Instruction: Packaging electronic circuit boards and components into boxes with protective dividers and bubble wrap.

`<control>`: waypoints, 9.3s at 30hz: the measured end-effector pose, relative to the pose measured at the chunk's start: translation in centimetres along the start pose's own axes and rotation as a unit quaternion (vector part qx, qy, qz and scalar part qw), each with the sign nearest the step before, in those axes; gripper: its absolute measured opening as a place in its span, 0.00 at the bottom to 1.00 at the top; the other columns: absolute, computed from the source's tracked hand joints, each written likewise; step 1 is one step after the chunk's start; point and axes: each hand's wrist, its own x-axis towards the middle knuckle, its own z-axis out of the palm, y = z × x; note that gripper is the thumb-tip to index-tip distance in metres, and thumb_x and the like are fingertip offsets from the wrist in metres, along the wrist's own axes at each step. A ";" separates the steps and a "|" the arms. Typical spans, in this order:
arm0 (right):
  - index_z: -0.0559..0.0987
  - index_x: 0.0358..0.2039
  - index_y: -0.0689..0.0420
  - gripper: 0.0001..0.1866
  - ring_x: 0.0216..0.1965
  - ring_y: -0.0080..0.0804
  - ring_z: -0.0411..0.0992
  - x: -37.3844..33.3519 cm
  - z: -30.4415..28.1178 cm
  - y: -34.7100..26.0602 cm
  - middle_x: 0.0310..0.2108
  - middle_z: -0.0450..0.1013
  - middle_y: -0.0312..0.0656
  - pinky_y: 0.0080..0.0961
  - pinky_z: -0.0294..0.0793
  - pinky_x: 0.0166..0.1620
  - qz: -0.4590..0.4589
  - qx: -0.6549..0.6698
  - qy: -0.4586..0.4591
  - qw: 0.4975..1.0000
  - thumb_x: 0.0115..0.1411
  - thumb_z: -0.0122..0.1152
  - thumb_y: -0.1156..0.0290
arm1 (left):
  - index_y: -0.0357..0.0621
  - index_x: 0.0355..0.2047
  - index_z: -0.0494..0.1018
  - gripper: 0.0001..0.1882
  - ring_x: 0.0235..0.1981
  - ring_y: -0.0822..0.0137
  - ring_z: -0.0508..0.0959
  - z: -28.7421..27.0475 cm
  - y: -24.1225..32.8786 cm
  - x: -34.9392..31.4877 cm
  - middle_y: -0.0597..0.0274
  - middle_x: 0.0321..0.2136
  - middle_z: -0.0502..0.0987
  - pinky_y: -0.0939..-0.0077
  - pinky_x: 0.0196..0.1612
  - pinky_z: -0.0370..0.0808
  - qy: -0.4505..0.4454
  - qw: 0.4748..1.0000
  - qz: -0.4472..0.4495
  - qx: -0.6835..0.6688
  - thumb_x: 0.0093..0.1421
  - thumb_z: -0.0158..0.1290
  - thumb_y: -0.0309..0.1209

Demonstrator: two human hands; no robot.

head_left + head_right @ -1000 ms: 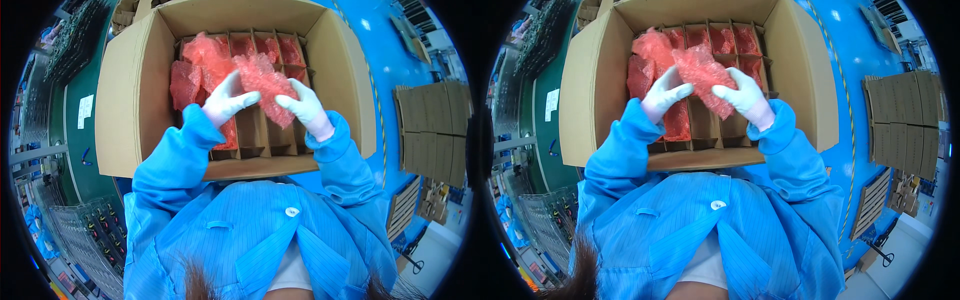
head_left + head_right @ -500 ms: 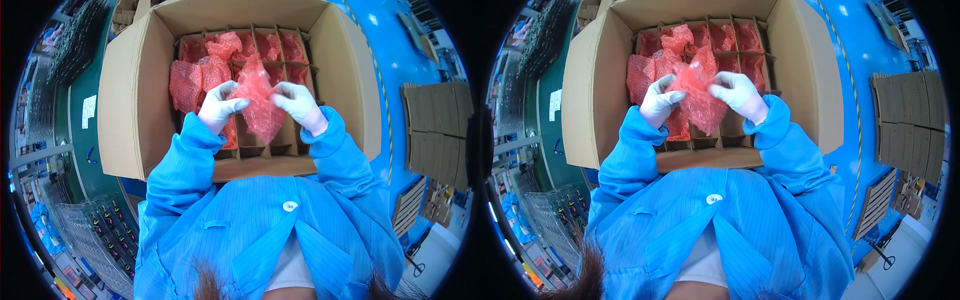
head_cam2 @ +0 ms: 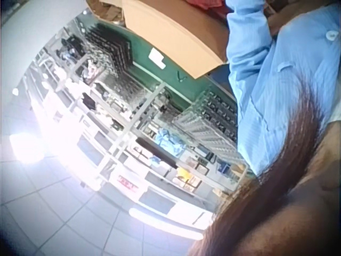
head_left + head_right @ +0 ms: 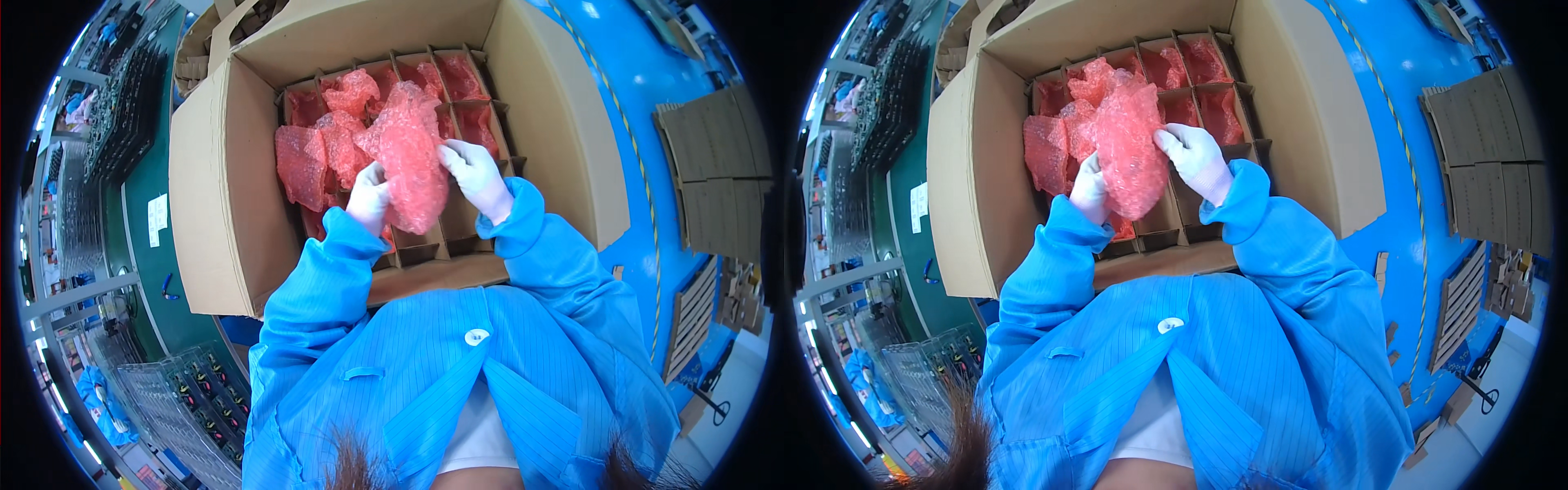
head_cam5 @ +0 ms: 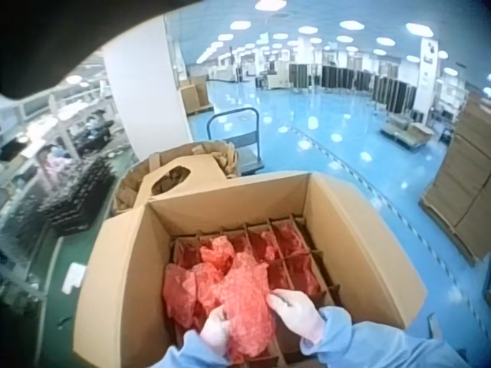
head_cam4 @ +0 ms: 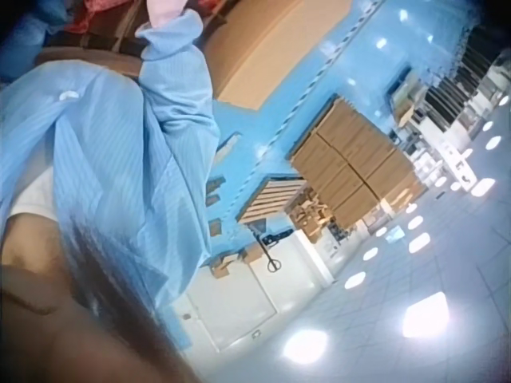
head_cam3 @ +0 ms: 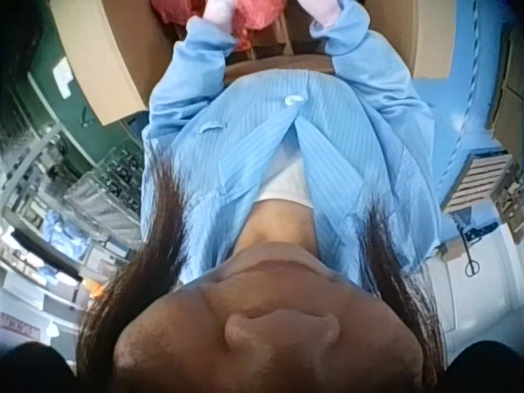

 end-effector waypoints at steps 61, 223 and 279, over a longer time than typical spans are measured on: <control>0.75 0.37 0.62 0.16 0.35 0.31 0.69 -0.1 -5.8 -7.2 0.35 0.72 0.44 0.23 0.68 0.40 0.024 0.093 -0.128 0.987 0.52 0.56 0.62 | 0.38 0.38 0.69 0.10 0.31 0.69 0.72 -2.9 2.6 1.0 0.59 0.33 0.73 0.80 0.36 0.69 -0.005 1.000 0.002 -0.012 0.54 0.48 0.24; 0.75 0.29 0.60 0.23 0.33 0.50 0.70 8.3 1.9 2.3 0.31 0.73 0.49 0.36 0.68 0.38 0.064 -0.418 -0.128 0.897 0.51 0.46 0.51 | 0.36 0.48 0.62 0.28 0.40 0.50 0.72 -6.7 1.0 5.6 0.44 0.41 0.69 0.69 0.45 0.69 0.203 0.855 0.146 0.454 0.46 0.53 0.33; 0.70 0.32 0.61 0.12 0.30 0.48 0.71 1.1 1.8 7.2 0.29 0.72 0.52 0.38 0.71 0.35 0.007 -0.606 -0.378 0.700 0.46 0.52 0.70 | 0.41 0.31 0.70 0.11 0.29 0.53 0.72 -13.0 1.2 6.9 0.53 0.27 0.74 0.67 0.35 0.70 0.145 0.697 -0.028 0.702 0.48 0.50 0.33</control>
